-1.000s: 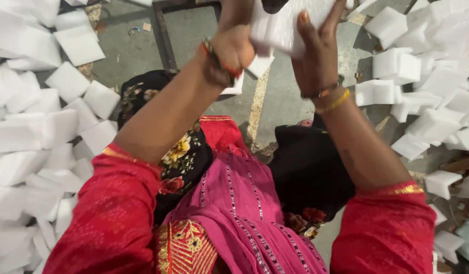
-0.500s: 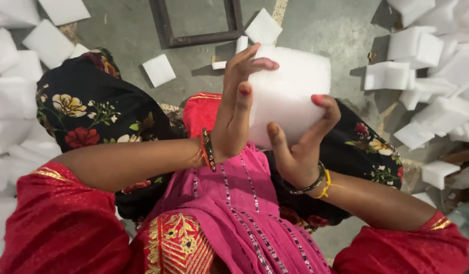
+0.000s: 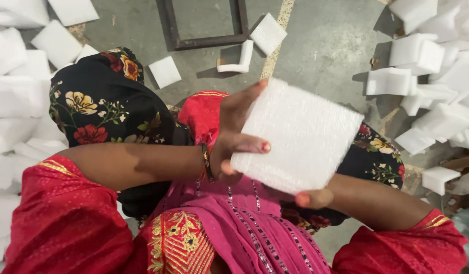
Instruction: The person sits on the floor surrounded by white foam sheets and repeatedly picks up stacks of them. They separate the sheets by hand, pulling them apart and dropping them onto the floor. The person continues this process of picking up, separating, and dropping the foam sheets throughout the video.
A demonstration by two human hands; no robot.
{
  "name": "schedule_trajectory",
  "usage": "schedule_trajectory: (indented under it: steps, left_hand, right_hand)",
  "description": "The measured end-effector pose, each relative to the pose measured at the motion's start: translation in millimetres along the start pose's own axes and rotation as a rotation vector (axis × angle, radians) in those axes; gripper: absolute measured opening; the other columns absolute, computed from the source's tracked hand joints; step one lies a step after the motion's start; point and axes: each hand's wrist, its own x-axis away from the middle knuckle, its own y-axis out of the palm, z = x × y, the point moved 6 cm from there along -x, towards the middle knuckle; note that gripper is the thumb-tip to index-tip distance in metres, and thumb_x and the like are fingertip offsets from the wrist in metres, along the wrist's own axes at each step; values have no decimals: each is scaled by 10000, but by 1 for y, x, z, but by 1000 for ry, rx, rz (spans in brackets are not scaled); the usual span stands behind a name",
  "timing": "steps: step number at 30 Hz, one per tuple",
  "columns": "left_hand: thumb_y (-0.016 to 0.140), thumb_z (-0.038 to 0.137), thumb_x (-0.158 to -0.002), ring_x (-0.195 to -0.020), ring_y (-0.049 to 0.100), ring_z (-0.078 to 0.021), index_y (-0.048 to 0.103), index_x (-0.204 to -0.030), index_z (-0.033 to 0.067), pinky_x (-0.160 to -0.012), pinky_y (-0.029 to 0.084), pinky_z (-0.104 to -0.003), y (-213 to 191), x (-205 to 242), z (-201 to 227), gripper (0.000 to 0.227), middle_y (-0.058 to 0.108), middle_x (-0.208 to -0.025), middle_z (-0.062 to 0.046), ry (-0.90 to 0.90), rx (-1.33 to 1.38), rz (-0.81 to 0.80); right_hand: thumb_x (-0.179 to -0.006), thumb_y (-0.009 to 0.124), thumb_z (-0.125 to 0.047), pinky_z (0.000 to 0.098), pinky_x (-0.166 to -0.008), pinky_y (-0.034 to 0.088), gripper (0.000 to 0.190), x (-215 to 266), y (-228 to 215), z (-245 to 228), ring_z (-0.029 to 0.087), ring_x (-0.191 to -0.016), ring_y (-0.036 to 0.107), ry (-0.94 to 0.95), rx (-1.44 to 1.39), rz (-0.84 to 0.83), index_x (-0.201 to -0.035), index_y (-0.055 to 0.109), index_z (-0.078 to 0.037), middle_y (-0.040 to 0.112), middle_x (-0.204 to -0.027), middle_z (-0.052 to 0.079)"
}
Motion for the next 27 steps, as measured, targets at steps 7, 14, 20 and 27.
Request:
schedule_trajectory:
  steps: [7, 14, 20, 27]
  left_hand:
    - [244, 614, -1090, -1562, 273, -378, 610, -1219, 196, -1241, 286, -515, -11, -8, -5, 571, 260, -1653, -209, -43, -100, 22]
    - [257, 616, -1089, -1556, 231, -376, 643, -1220, 231, -1246, 249, -515, -17, -10, -4, 561, 233, -1654, -198, -57, -138, -17]
    - [262, 604, -1096, -1559, 265, -355, 610, -1271, 250, -1250, 262, -496, -18, -2, -10, 526, 265, -1662, -178, -61, -150, 27]
    - [317, 638, -1123, -1545, 434, -301, 495, -1522, 176, -1302, 341, -510, -67, -18, -103, 636, 483, -1615, -113, -702, -207, 218]
  right_hand:
    - [-1037, 710, -55, 355, -1179, 446, 693, -18, 6, 1, 205, -1335, 436, -2, 38, -61, -1517, 211, -92, 336, -1485, 107]
    - [-1035, 703, -40, 382, -1210, 456, 706, -24, 11, 9, 230, -1367, 432, 11, 54, -84, -1534, 206, -93, 330, -1499, 123]
    - [-1034, 696, -27, 406, -1236, 465, 717, -61, 16, -10, 252, -1394, 429, 53, 139, -98, -1548, 202, -94, 325, -1511, 137]
    - [-1032, 688, -12, 433, -1267, 475, 730, -158, -41, 34, 278, -1425, 426, 189, 348, -204, -1565, 197, -94, 318, -1524, 153]
